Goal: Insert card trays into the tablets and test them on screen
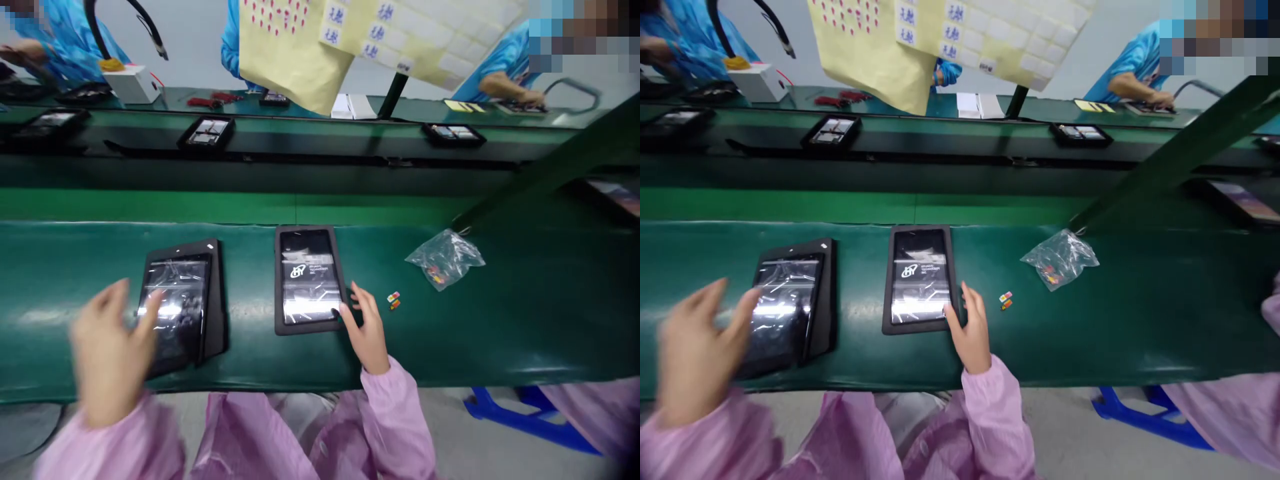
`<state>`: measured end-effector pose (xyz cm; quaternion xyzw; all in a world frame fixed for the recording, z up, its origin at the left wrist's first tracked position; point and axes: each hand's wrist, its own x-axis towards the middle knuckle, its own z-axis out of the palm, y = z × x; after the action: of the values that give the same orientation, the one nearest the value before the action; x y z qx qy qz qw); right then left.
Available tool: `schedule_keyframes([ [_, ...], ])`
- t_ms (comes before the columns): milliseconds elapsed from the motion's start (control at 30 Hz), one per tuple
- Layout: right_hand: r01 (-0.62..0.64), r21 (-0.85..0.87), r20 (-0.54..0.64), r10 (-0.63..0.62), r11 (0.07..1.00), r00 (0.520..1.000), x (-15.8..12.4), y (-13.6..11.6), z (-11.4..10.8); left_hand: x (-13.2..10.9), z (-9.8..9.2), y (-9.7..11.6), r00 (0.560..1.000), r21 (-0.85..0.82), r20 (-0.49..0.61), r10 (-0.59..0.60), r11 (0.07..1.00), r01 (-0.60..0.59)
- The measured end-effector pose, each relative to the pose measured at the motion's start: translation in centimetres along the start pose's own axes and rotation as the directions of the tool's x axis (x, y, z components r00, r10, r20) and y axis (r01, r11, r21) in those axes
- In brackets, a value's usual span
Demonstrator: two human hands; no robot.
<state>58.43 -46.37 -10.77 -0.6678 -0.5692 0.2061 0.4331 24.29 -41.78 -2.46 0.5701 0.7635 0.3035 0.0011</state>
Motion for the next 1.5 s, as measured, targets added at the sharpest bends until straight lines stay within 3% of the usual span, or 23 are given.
schedule_keyframes([
  [67,-0.001,0.021,-0.024,0.001,1.000,1.000,1.1,-0.3,0.8,-0.8,3.9,4.7,0.983,-0.181,0.161,0.088,0.982,-0.058],
  [133,0.010,0.007,-0.026,-0.010,1.000,1.000,1.0,-0.8,1.5,-2.5,7.8,8.5,0.898,-0.301,0.378,0.226,0.947,-0.111],
  [233,-0.014,0.027,-0.048,0.015,1.000,0.999,-0.7,-1.2,1.1,-5.8,10.3,11.0,0.860,-0.288,0.461,0.217,0.954,-0.086],
  [333,-0.056,0.063,-0.051,0.059,0.996,0.997,-1.9,0.0,-1.4,-8.1,9.1,9.9,0.823,-0.312,0.526,0.216,0.949,-0.050],
  [400,-0.092,-0.021,-0.133,0.089,0.995,0.987,-1.3,1.7,-3.9,-8.4,8.0,8.7,0.812,-0.326,0.549,0.198,0.945,-0.010],
  [467,-0.168,-0.191,-0.245,0.119,0.967,0.962,0.4,3.7,-6.2,-7.8,7.5,8.3,0.850,-0.320,0.501,0.165,0.947,0.004],
  [567,-0.241,-0.338,-0.237,0.165,0.910,0.957,3.3,6.2,-8.4,-6.2,7.8,9.6,0.903,-0.285,0.386,0.188,0.955,-0.077],
  [700,-0.265,-0.333,-0.147,0.228,0.905,0.963,5.5,8.0,-8.9,-5.1,8.4,12.8,0.871,-0.113,0.423,0.248,0.969,-0.221],
  [800,-0.286,-0.321,-0.111,0.264,0.903,0.958,5.8,8.6,-8.9,-5.1,8.4,14.5,0.848,0.059,0.497,0.184,0.968,-0.244],
  [900,-0.292,-0.298,-0.093,0.277,0.909,0.956,5.8,8.8,-9.1,-4.8,8.7,14.8,0.830,0.141,0.549,0.101,0.967,-0.211],
  [1067,-0.288,-0.224,-0.096,0.274,0.931,0.957,5.2,8.7,-9.5,-3.2,9.8,13.6,0.773,0.063,0.623,0.120,0.977,-0.203],
  [1133,-0.292,-0.194,-0.109,0.275,0.937,0.955,4.7,8.6,-9.6,-2.7,9.9,13.2,0.760,-0.001,0.641,0.110,0.990,-0.142],
  [1233,-0.291,-0.168,-0.128,0.272,0.942,0.954,4.0,8.6,-9.7,-2.4,9.7,13.1,0.775,-0.129,0.625,0.093,0.992,-0.015],
  [1333,-0.279,-0.163,-0.124,0.261,0.946,0.957,3.8,8.6,-9.8,-2.1,9.6,13.4,0.787,-0.355,0.608,0.106,0.923,0.150],
  [1433,-0.268,-0.160,-0.110,0.252,0.950,0.961,3.7,8.6,-9.9,-1.8,9.6,13.4,0.737,-0.506,0.674,0.057,0.762,0.404],
  [1500,-0.266,-0.159,-0.113,0.250,0.951,0.962,3.6,8.6,-9.9,-1.7,9.5,13.3,0.663,-0.548,0.743,0.089,0.650,0.526],
])
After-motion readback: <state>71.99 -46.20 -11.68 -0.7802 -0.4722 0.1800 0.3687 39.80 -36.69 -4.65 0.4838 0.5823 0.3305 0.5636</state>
